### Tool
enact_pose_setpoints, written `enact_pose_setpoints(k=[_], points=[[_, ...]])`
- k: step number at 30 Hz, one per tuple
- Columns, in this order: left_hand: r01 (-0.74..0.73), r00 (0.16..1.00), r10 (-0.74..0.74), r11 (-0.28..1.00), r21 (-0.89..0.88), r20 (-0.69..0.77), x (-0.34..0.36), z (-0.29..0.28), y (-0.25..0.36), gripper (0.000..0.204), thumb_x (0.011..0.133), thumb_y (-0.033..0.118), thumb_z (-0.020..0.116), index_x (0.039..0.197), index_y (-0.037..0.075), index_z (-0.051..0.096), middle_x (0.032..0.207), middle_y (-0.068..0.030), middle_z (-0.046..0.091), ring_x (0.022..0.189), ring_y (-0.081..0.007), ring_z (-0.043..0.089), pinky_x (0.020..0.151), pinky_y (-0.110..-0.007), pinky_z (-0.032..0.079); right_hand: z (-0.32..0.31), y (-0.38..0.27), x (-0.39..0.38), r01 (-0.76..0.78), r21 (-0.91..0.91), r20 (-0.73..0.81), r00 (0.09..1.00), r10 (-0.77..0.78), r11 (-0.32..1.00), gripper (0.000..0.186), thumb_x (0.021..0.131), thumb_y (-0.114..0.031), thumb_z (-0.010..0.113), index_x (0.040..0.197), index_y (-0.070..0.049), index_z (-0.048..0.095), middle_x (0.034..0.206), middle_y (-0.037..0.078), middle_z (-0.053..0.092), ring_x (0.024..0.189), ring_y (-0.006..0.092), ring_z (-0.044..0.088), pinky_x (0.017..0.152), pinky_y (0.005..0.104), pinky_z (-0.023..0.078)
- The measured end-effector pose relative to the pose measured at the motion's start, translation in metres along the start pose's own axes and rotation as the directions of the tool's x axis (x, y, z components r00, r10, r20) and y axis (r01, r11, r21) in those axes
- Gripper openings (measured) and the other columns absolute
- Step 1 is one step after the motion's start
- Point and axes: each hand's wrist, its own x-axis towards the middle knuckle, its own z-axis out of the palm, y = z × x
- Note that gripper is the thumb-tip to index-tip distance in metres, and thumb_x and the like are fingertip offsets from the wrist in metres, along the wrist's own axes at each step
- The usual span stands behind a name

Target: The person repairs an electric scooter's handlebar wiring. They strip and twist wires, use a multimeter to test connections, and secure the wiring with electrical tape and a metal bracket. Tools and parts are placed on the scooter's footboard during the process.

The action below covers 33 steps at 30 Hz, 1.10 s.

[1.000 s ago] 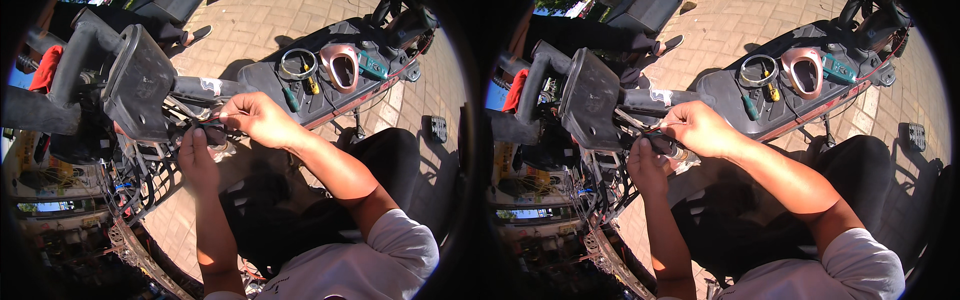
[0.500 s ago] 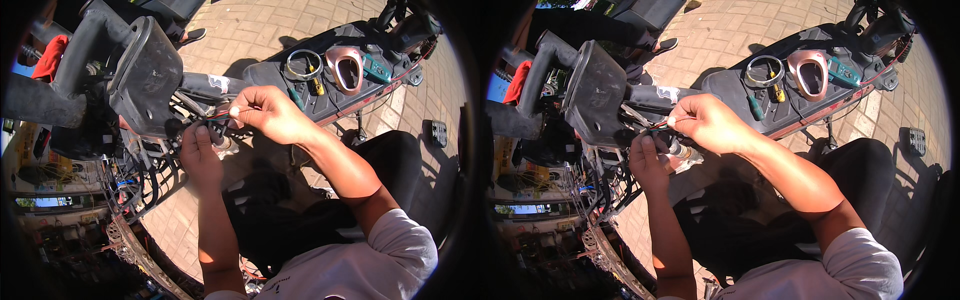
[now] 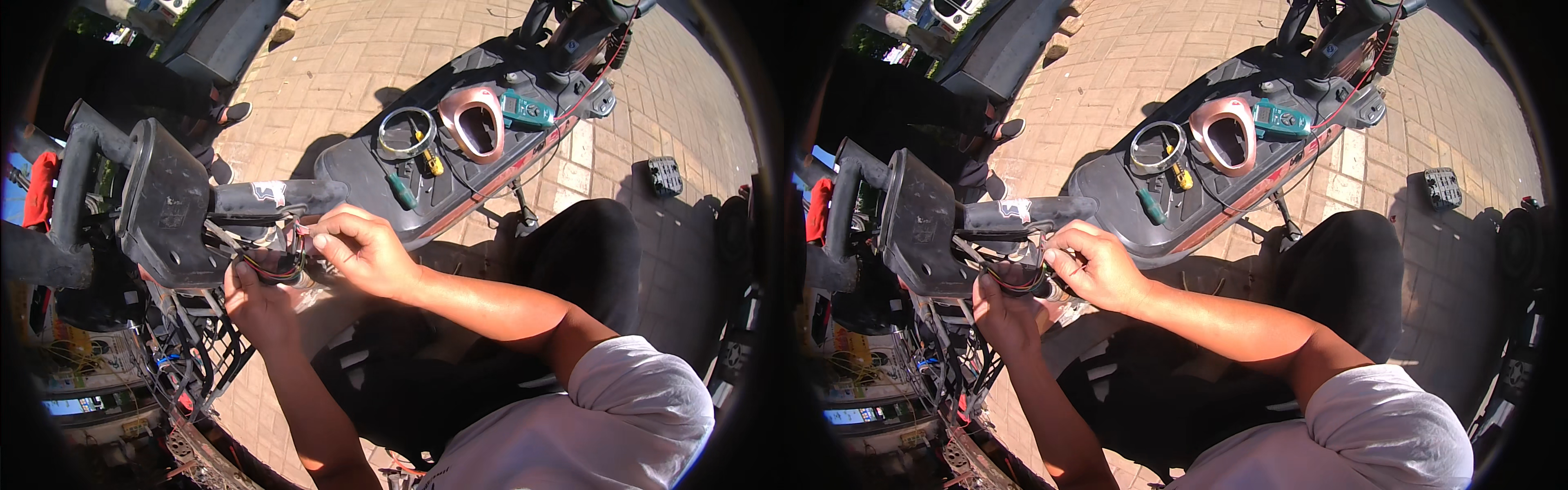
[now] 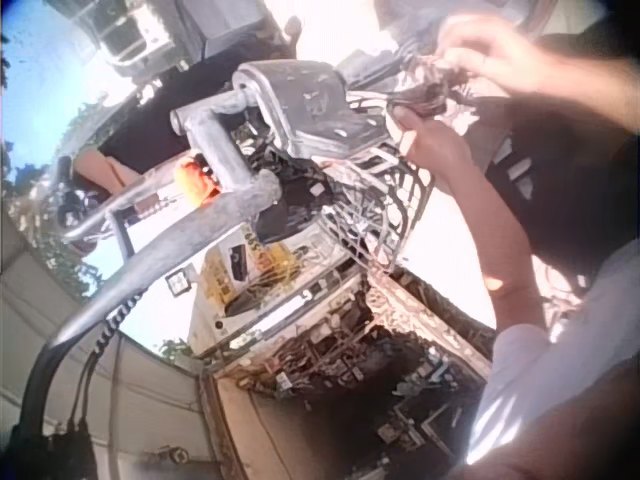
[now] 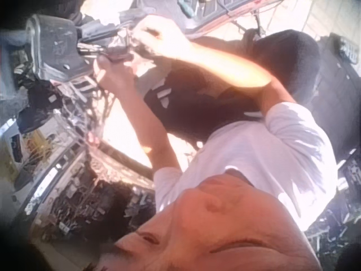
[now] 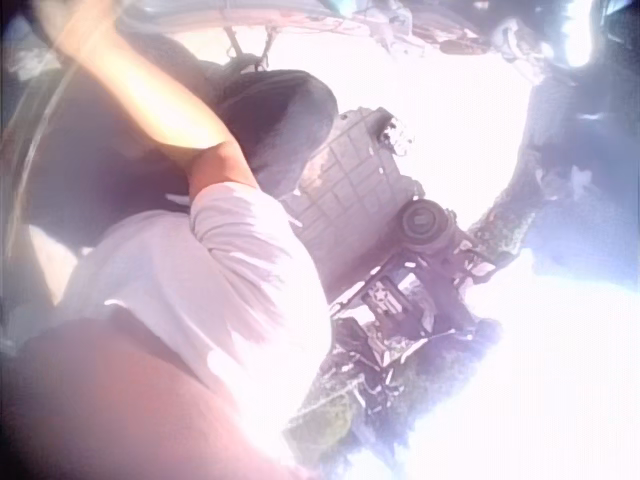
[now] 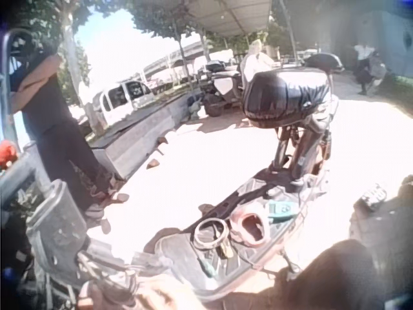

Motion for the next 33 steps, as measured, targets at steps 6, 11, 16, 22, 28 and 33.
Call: enact_pose_setpoints(k=[6, 11, 16, 22, 28, 33], points=[[0.150, 0.984, -0.167, 0.962, -0.230, -0.060, 0.000, 0.021, 0.002, 0.023, 0.104, 0.023, 0.046, 0.093, 0.004, 0.054, 0.079, -0.0015, 0.051, 0.067, -0.0099, 0.041, 0.063, -0.024, 0.034, -0.029, 0.015, -0.042, 0.530, -0.158, 0.493, 0.773, -0.398, 0.833, 0.028, 0.071, -0.008, 0.074, 0.097, -0.004, 0.063, 0.106, 0.012, 0.058, 0.108, 0.0355, 0.054, 0.094, 0.0454, 0.046], [0.086, 0.988, -0.062, 0.982, -0.166, 0.144, 0.005, -0.004, -0.003, 0.021, 0.103, 0.021, 0.047, 0.095, 0.003, 0.054, 0.074, -0.0021, 0.051, 0.068, -0.0097, 0.043, 0.065, -0.024, 0.039, -0.080, -0.026, -0.069, 0.718, -0.283, 0.915, 0.402, -0.047, 0.636, 0.062, 0.070, -0.021, 0.073, 0.130, -0.015, 0.057, 0.147, 0.013, 0.040, 0.141, 0.0349, 0.031, 0.115, 0.0595, 0.022], [0.034, 0.975, -0.016, 0.996, -0.078, 0.222, 0.013, -0.017, -0.007, 0.024, 0.104, 0.022, 0.048, 0.105, 0.000, 0.055, 0.078, -0.0043, 0.050, 0.072, -0.0113, 0.045, 0.068, -0.026, 0.040, -0.200, 0.023, -0.025, 0.610, -0.760, 0.192, -0.121, 0.974, 0.225, 0.061, 0.070, -0.042, 0.081, 0.111, 0.001, 0.070, 0.107, 0.014, 0.071, 0.103, 0.0331, 0.065, 0.090, 0.0403, 0.051], [0.017, 0.991, -0.006, 0.997, -0.077, 0.133, 0.004, -0.001, 0.006, 0.028, 0.103, 0.026, 0.048, 0.108, 0.000, 0.056, 0.088, -0.0079, 0.058, 0.082, -0.0154, 0.054, 0.077, -0.029, 0.044, -0.238, 0.152, -0.061, 0.523, -0.838, 0.039, -0.224, 0.974, 0.153, 0.056, 0.070, -0.040, 0.083, 0.111, -0.005, 0.073, 0.108, 0.016, 0.071, 0.105, 0.0313, 0.065, 0.089, 0.0416, 0.050], [-0.255, 0.967, 0.230, 0.858, 0.446, 0.110, 0.004, -0.005, 0.005, 0.028, 0.104, 0.022, 0.047, 0.115, -0.002, 0.057, 0.102, -0.0093, 0.060, 0.090, -0.0168, 0.058, 0.084, -0.031, 0.047, -0.192, 0.255, -0.237, 0.334, -0.909, 0.411, 0.612, 0.675, 0.251, 0.014, 0.083, -0.014, 0.059, 0.087, -0.009, 0.071, 0.095, 0.009, 0.068, 0.092, 0.0303, 0.066, 0.077, 0.0434, 0.052], [-0.008, 0.984, 0.018, 0.998, -0.060, 0.175, -0.001, -0.011, 0.003, 0.026, 0.104, 0.018, 0.044, 0.114, -0.004, 0.054, 0.101, -0.0088, 0.055, 0.090, -0.0161, 0.050, 0.084, -0.031, 0.043, -0.157, 0.248, -0.258, 0.368, -0.911, 0.297, 0.282, 0.912, 0.183, 0.014, 0.084, -0.018, 0.062, 0.088, -0.015, 0.075, 0.095, 0.006, 0.073, 0.089, 0.0244, 0.071, 0.066, 0.0412, 0.052]])
